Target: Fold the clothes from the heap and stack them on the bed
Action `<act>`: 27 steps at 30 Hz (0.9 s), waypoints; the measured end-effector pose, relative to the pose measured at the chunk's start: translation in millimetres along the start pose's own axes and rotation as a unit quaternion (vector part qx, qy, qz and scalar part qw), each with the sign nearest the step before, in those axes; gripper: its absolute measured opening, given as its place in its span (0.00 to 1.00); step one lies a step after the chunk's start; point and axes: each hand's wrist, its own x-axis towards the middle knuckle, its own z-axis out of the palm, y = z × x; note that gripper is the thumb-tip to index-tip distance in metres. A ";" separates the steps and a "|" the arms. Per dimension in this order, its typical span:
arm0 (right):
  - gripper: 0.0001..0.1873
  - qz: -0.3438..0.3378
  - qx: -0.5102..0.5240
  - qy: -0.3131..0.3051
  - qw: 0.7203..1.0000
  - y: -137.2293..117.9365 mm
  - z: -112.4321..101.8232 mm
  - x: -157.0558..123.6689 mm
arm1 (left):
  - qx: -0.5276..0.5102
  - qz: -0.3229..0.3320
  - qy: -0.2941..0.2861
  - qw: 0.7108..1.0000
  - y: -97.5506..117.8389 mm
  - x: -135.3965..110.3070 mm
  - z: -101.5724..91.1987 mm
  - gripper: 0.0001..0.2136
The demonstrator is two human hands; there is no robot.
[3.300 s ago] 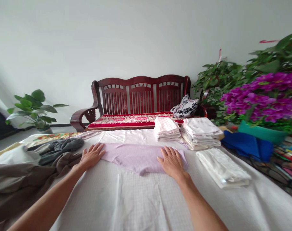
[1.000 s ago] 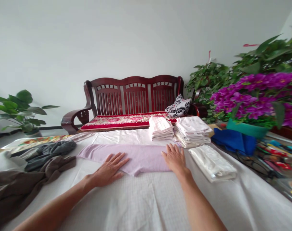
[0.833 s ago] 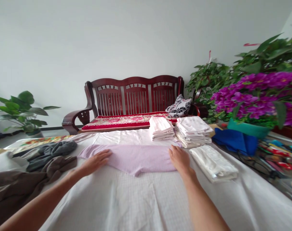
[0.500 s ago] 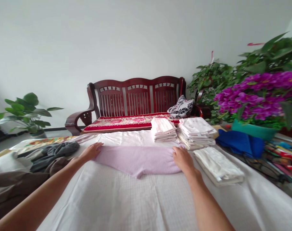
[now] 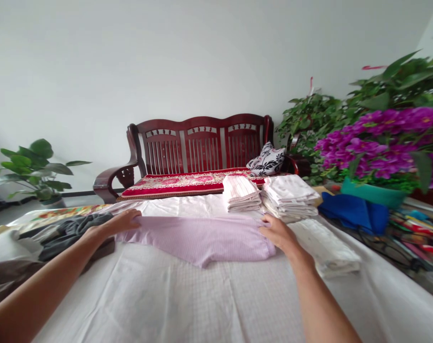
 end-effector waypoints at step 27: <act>0.14 0.025 -0.031 0.016 0.999 3.5 0.9 -25.6 | -0.015 -0.043 0.138 0.989 10.6 -113.6 30.5 0.12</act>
